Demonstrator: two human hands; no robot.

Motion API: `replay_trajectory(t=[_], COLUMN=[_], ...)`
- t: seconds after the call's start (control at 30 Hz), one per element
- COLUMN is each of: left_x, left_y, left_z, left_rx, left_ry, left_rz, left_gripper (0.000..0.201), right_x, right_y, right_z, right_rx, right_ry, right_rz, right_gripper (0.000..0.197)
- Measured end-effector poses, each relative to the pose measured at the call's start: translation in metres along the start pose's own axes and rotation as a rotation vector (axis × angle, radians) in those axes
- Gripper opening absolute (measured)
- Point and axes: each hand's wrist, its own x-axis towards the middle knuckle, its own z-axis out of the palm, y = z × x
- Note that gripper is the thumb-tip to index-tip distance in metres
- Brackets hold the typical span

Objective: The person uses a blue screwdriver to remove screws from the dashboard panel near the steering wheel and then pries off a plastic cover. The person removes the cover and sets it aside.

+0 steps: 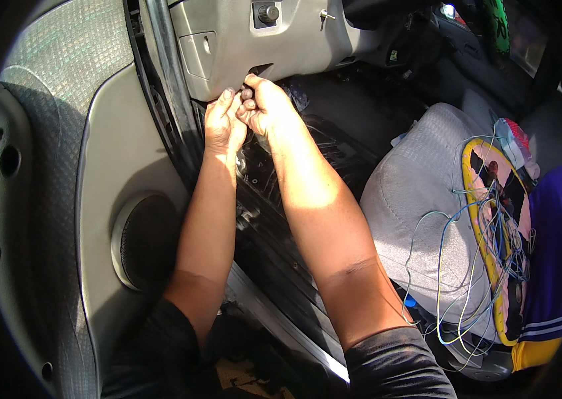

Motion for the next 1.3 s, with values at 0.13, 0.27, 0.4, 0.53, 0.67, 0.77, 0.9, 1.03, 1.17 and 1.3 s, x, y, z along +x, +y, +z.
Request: replay_trajectory(t=[0.13,0.27,0.4,0.53,0.67,0.77,0.9,1.03,1.17,1.3], left_x=[-0.006,-0.007,-0.046,-0.112,-0.155,-0.152,-0.146,-0.171,-0.241,-0.282], left_y=[0.000,0.001,-0.017,-0.054,-0.109,-0.109,-0.091,-0.037,0.008,0.015], left_z=[-0.005,-0.001,-0.045,-0.041,-0.060,-0.064,-0.052,-0.056,-0.032,-0.035], left_rx=[-0.062,-0.144,0.561,1.941,2.168,2.126,1.973,1.470,0.903,0.849], left_ry=[-0.059,-0.195,0.292,-0.182,-0.273,-0.138,-0.034,0.416,0.716,0.728], left_rz=[-0.057,-0.049,-0.243,-0.314,-0.494,-0.602,-0.552,-0.218,-0.326,-0.371], left_gripper=[0.029,0.041,0.023,0.014,0.022,0.022,0.014,0.012,0.015,0.019], right_x=[0.008,0.008,-0.003,-0.021,-0.028,-0.037,-0.023,-0.013,-0.001,0.007], right_y=[0.009,0.003,0.009,0.025,0.070,0.093,0.107,0.140,0.155,0.157], right_z=[-0.018,-0.014,-0.026,-0.085,-0.180,-0.210,-0.216,-0.217,-0.204,-0.186], right_rx=[-0.013,0.103,-0.143,-0.380,-0.426,-0.513,-0.798,-1.028,-1.516,-1.854], right_ry=[-0.047,-0.079,-0.076,0.071,0.226,0.338,0.296,0.255,0.262,0.283], right_rz=[-0.043,-0.032,-0.152,-0.374,-0.349,-0.279,-0.471,-0.465,-0.287,-0.212], right_gripper=[0.033,0.021,0.024,0.026,0.023,0.015,0.014,0.019,0.024,0.025])
